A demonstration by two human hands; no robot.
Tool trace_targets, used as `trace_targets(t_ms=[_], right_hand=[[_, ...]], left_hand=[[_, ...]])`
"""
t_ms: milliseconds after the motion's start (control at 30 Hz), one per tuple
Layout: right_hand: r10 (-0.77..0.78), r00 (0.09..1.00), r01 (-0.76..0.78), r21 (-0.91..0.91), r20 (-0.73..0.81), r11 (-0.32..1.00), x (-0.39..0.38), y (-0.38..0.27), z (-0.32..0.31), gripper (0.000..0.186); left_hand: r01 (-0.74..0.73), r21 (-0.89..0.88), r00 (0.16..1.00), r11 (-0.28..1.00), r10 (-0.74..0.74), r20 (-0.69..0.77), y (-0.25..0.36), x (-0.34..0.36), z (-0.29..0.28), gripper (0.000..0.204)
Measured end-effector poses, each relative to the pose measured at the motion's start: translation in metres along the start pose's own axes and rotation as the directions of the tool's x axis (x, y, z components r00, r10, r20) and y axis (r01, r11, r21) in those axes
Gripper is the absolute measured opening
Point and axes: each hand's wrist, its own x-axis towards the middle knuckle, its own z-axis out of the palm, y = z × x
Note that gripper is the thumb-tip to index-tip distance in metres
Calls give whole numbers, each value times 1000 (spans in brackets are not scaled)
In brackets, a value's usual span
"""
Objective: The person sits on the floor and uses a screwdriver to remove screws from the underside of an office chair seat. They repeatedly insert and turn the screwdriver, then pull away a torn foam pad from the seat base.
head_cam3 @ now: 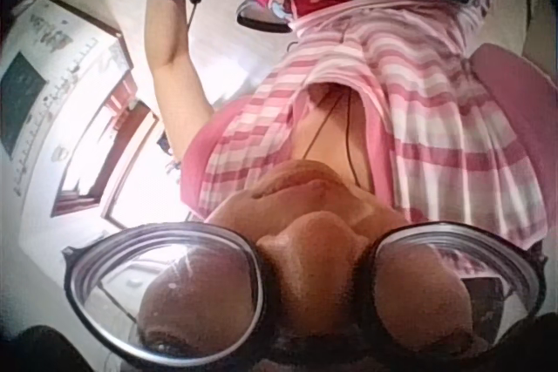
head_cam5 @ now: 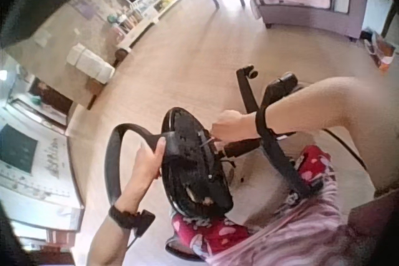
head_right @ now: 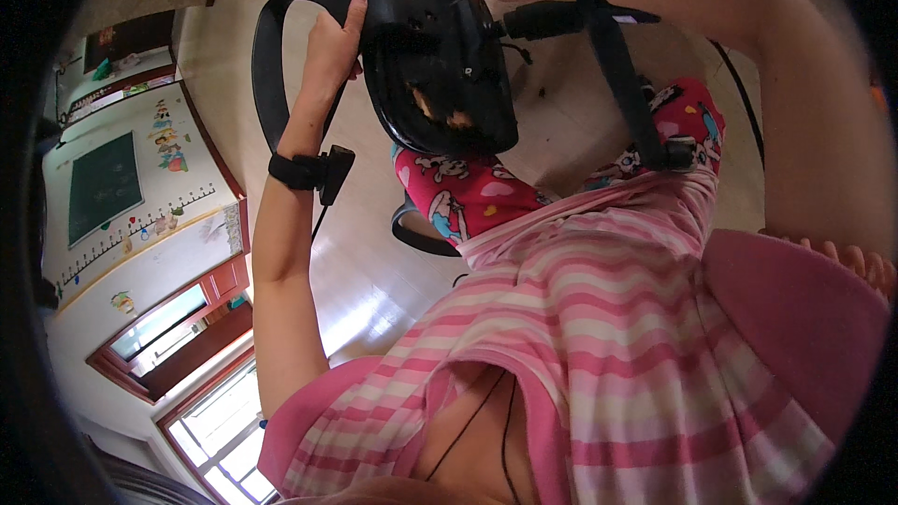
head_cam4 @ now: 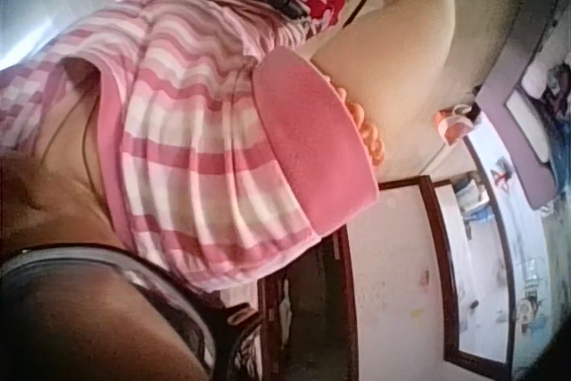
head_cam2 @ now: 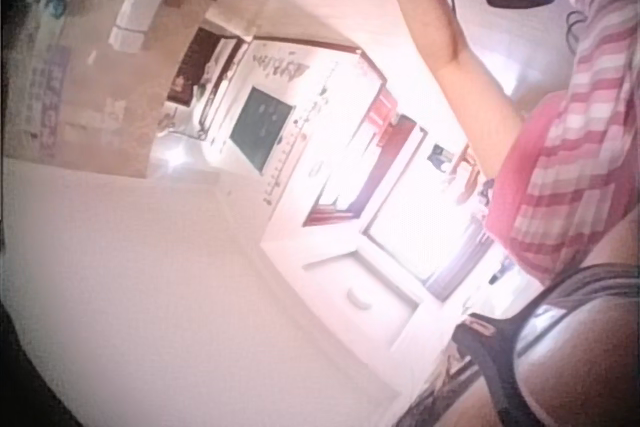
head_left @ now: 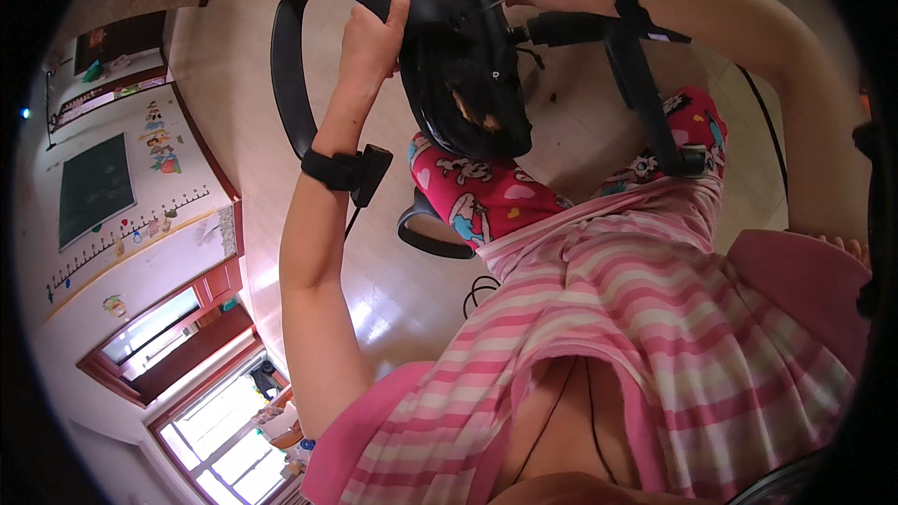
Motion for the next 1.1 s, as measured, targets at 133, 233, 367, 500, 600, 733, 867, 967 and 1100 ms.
trace_targets(t_ms=[133, 233, 367, 500, 600, 733, 867, 967, 1100], right_hand=[[-107, 920, 211, 245, -377, 946, 2, -8, -5, 50], [56, 535, -833, 515, 843, 203, 16, -5, -38, 52], [-68, 501, -839, 503, 863, 209, 22, -12, -64, 54], [177, 684, -628, 447, 708, 637, 16, -23, -45, 56], [88, 974, -132, 209, 209, 969, 11, -25, -28, 40], [197, 971, -204, 47, 137, 978, 1, -32, -32, 12], [188, 958, -202, 43, 217, 978, -2, -35, -52, 13], [117, 961, -143, 86, 251, 986, 1, -30, -60, 15], [150, 962, -205, 241, 228, 948, 7, -26, -60, 21]], left_hand=[[-15, -14, 1000, 1000, 14, -16, -7, -2, 1, 71], [-22, -8, 999, 1000, 22, -27, -10, -1, 3, 73], [7, -4, 999, 1000, -7, -37, -10, 2, 7, 74], [-2, 43, 998, 999, 4, -67, -15, 8, 12, 73], [-17, 111, 994, 994, 28, -103, -22, 12, 15, 73], [-87, 377, 965, 922, 172, -198, -20, 12, 16, 72], [-239, 895, 661, 376, 738, -134, 4, 16, 22, 59], [-696, 640, 694, 324, 530, 487, 32, 36, 45, 35], [-656, 673, 745, 341, 435, 506, 39, 48, 84, 14]])
